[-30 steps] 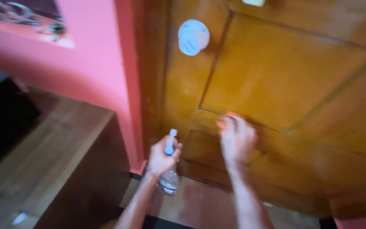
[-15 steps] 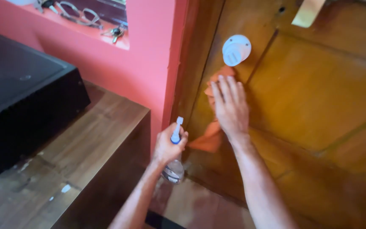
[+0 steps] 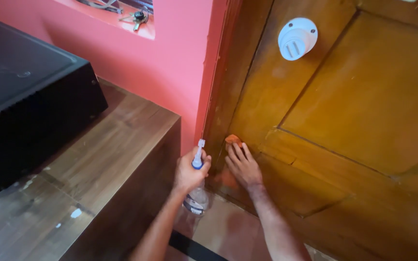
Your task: Spraying a wooden door with cleaning solution and wiping it down with a cloth.
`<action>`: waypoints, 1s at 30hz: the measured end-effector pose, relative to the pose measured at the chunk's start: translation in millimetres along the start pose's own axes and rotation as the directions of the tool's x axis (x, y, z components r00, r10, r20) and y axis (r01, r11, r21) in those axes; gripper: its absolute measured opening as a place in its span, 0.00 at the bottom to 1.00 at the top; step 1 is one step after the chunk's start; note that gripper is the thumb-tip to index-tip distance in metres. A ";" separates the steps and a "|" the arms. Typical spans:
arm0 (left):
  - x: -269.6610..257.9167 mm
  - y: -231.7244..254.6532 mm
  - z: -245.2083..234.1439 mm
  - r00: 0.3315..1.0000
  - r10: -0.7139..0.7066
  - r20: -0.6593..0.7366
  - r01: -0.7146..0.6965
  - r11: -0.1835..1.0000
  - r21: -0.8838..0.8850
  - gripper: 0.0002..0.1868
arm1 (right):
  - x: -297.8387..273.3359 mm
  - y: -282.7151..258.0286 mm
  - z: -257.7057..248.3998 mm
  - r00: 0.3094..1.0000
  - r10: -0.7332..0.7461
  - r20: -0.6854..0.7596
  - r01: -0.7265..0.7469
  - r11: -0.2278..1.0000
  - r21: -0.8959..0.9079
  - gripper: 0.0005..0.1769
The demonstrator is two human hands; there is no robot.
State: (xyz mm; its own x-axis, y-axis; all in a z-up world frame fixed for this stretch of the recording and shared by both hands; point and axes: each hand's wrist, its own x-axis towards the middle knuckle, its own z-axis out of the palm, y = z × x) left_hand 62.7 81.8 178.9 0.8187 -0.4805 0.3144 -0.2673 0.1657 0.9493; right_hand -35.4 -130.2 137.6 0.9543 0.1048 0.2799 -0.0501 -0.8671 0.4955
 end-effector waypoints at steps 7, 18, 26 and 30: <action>5.4 -17.6 3.8 0.996 -0.067 0.054 0.067 0.998 0.009 0.09 | 12.7 28.4 -113.2 0.922 0.102 -0.374 -0.119 0.993 -0.022 0.15; 10.4 1.0 7.5 0.998 -0.048 0.038 0.046 0.998 0.033 0.10 | 46.5 66.8 -147.1 0.744 0.280 -0.606 -0.332 0.943 0.028 0.25; 22.8 -32.9 23.4 1.000 0.009 -0.001 -0.009 0.996 0.094 0.09 | 0.7 12.5 -2.8 0.978 -0.023 -0.210 -0.003 0.993 -0.122 0.33; 23.3 -64.7 26.8 0.997 -0.069 0.030 0.067 0.995 0.068 0.09 | -19.5 -14.2 76.0 0.979 -0.098 -0.178 0.091 0.995 -0.046 0.28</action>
State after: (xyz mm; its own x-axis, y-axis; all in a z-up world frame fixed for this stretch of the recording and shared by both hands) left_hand 85.5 36.8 125.0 0.8196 -0.5165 0.2480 -0.2459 0.0740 0.9665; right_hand -30.9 -156.8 62.6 0.8870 0.2738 0.3718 0.0235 -0.8309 0.5560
